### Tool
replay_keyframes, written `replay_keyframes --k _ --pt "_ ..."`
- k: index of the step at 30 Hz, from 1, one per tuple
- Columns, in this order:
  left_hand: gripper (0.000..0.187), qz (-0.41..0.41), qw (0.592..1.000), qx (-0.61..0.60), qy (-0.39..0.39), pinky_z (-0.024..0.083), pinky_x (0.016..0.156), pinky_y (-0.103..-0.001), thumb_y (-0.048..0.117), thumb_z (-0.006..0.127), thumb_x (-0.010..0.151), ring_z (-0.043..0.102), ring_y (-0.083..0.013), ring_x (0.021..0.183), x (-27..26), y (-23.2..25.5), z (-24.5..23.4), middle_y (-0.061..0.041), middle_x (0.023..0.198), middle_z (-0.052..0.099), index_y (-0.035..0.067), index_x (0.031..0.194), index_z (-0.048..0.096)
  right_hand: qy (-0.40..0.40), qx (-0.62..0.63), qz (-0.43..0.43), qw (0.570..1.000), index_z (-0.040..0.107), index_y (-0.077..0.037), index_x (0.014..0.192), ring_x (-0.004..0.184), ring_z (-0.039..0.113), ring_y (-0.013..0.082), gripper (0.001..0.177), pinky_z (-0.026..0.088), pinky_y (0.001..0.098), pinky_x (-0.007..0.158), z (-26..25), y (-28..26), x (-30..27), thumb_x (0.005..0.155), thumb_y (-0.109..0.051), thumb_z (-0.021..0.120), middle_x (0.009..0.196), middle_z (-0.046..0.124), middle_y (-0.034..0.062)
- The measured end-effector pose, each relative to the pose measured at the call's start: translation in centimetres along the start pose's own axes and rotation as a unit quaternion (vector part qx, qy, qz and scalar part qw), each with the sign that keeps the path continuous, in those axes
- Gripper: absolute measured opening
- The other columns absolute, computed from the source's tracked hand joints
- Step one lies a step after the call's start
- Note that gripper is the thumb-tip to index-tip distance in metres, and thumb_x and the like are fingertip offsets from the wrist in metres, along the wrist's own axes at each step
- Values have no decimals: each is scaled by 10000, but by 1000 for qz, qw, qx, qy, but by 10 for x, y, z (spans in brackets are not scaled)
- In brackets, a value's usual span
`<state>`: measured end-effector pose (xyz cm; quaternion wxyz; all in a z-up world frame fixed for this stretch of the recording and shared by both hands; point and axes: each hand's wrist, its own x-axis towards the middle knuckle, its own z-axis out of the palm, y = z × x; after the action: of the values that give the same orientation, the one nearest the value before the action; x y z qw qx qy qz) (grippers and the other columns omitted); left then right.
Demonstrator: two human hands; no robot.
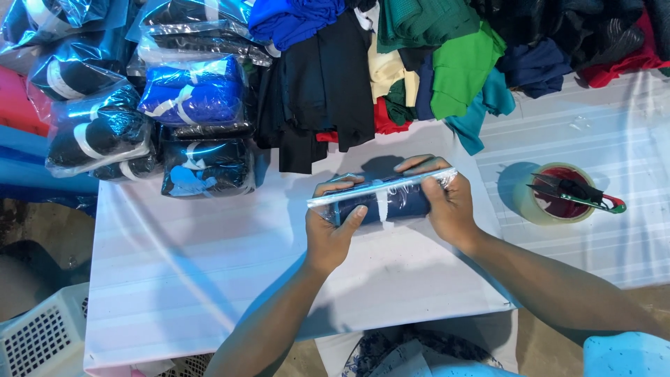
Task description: Sealing folded clothes inside plastic bags using adhesive tape and scissors.
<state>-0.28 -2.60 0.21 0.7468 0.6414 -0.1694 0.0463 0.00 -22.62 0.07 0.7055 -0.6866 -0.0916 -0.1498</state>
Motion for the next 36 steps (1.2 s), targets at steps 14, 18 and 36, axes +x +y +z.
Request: replay_keyframes --k 14,18,36 --pt "744 5 995 17 -94 356 1159 -503 239 801 870 471 -351 1399 0 -2 -3 -188 1414 507 26 1444 378 -107 2 18 994 428 4 1413 1320 532 324 939 441 449 1121 4 -5 -7 860 -754 433 1322 578 212" --pt "685 -24 993 26 -108 374 1149 -505 202 799 876 488 -363 1382 2 4 -2 -187 1371 511 47 1409 398 -102 17 23 994 447 5 1407 1309 538 340 891 427 488 1120 5 0 -5 869 -706 435 1301 591 219" --pt "334 -95 991 3 -92 591 885 -438 132 769 896 705 -354 1081 17 13 -30 -239 1179 719 -4 1194 706 -151 -41 8 988 762 41 1093 1102 718 323 470 551 450 936 -56 18 21 662 -60 921 1078 771 230"
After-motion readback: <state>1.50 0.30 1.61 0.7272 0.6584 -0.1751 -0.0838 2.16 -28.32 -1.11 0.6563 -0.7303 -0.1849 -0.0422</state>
